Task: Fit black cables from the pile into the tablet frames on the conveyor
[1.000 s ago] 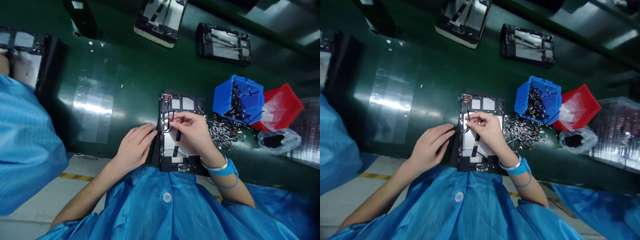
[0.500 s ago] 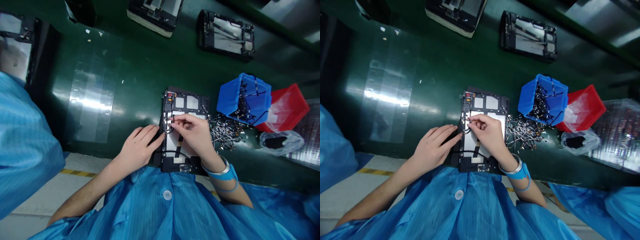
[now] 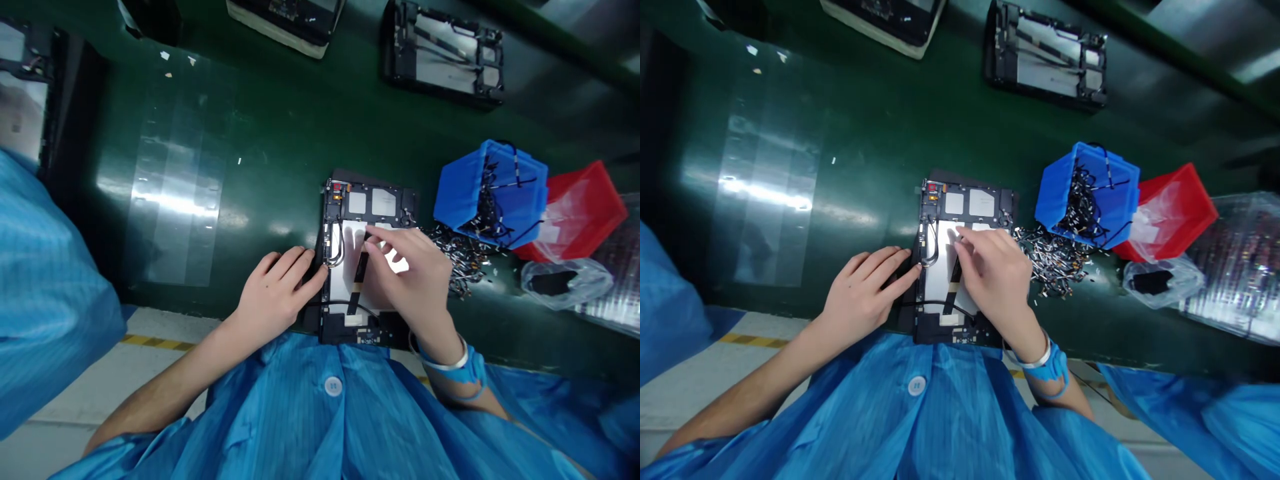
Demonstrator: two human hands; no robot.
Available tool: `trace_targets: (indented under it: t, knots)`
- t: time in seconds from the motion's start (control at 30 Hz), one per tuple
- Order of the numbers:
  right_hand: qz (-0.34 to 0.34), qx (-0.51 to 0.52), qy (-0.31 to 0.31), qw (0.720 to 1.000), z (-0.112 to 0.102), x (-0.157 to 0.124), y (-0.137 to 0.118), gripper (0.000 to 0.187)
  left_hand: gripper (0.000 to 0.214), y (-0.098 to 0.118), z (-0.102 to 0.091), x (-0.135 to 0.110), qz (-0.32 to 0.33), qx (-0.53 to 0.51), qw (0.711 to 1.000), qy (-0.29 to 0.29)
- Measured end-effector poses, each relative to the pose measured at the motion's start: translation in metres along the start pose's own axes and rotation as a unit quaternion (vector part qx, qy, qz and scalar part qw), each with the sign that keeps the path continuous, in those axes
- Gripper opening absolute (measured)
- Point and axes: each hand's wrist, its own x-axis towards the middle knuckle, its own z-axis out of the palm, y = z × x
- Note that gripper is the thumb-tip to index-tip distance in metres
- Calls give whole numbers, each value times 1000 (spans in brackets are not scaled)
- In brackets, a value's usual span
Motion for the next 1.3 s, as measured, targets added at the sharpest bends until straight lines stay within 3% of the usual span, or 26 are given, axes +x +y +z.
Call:
trace_targets:
  t: [0.13, 0.23, 0.67, 0.9, 1.0, 1.13, 1.2, 1.3]
  knots:
    - [-125, 4, -20, 992, -2, -12, 1, 21, 34, 2, 1, -1, -3, 0, 1000, 1]
    - [-180, -32, -38, 982, 2, -17, 4, 21, 40, 2, 2, -1, 3, 2, 1000, -13]
    - [-193, -155, -50, 968, 12, -11, 15, 26, 44, 1, 1, 0, 0, 11, 999, -43]
    - [-137, -181, -107, 968, 14, 6, 12, 33, 46, 0, 5, -3, -8, -4, 999, -43]
    - [-97, -165, -70, 979, 2, 0, 15, 33, 49, -2, 3, -5, -24, -39, 998, -47]
    - [31, -185, 9, 982, -23, -39, 25, 36, 47, 8, -6, -13, -110, -121, 986, -16]
    - [99, -214, -7, 972, -30, -64, 29, 39, 53, 20, -8, -18, -154, -116, 981, -10]
    - [150, -216, -67, 963, -28, -92, 27, 49, 87, 40, -5, -25, -154, -91, 983, -46]
